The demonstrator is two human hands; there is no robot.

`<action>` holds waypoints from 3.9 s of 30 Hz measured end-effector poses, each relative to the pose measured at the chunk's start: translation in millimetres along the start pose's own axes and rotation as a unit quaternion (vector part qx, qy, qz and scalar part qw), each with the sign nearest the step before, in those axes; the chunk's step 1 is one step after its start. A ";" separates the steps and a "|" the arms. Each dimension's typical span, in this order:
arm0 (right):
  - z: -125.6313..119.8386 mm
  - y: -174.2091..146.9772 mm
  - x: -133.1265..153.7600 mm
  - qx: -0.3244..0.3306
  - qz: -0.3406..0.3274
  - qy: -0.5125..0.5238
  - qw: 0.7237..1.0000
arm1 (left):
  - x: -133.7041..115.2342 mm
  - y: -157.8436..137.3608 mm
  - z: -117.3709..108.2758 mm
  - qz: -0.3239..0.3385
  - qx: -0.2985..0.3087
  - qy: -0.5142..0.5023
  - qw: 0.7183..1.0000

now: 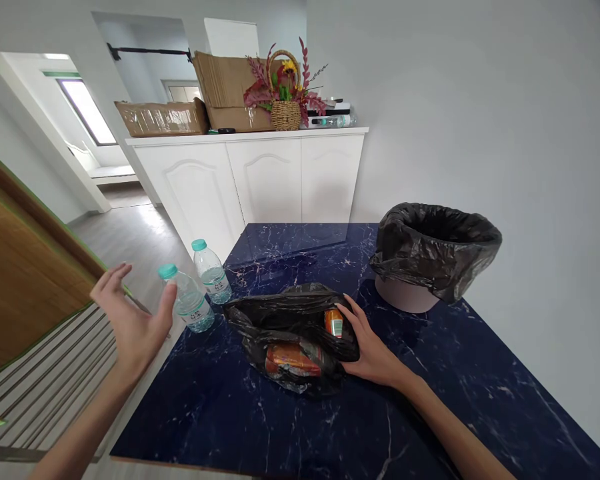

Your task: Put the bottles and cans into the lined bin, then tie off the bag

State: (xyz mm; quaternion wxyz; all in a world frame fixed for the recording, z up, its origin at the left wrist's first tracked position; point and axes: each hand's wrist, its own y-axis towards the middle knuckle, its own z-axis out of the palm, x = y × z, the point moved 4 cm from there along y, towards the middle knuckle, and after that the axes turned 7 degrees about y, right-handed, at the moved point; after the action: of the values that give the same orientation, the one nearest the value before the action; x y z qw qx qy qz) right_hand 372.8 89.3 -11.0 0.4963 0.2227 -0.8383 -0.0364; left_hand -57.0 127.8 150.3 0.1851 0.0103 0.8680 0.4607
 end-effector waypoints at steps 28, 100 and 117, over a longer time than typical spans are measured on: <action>-10.7 3.9 -0.8 0.041 0.000 0.111 0.993 | -194.3 -48.4 121.8 0.441 0.456 -0.079 0.769; 33.1 -74.1 130.3 0.062 -0.197 -0.211 0.955 | -121.9 -138.9 -25.7 0.268 0.447 -0.175 0.835; 28.4 -43.2 146.2 -0.072 -0.241 -0.119 0.961 | -123.6 -152.1 10.1 0.231 0.349 -0.125 0.899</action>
State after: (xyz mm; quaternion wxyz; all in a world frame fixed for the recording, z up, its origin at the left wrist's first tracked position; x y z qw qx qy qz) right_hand 303.6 -13.9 81.8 0.3841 0.3753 -0.8082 -0.2416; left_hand 84.7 25.0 61.6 0.1654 0.3320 0.9160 0.1525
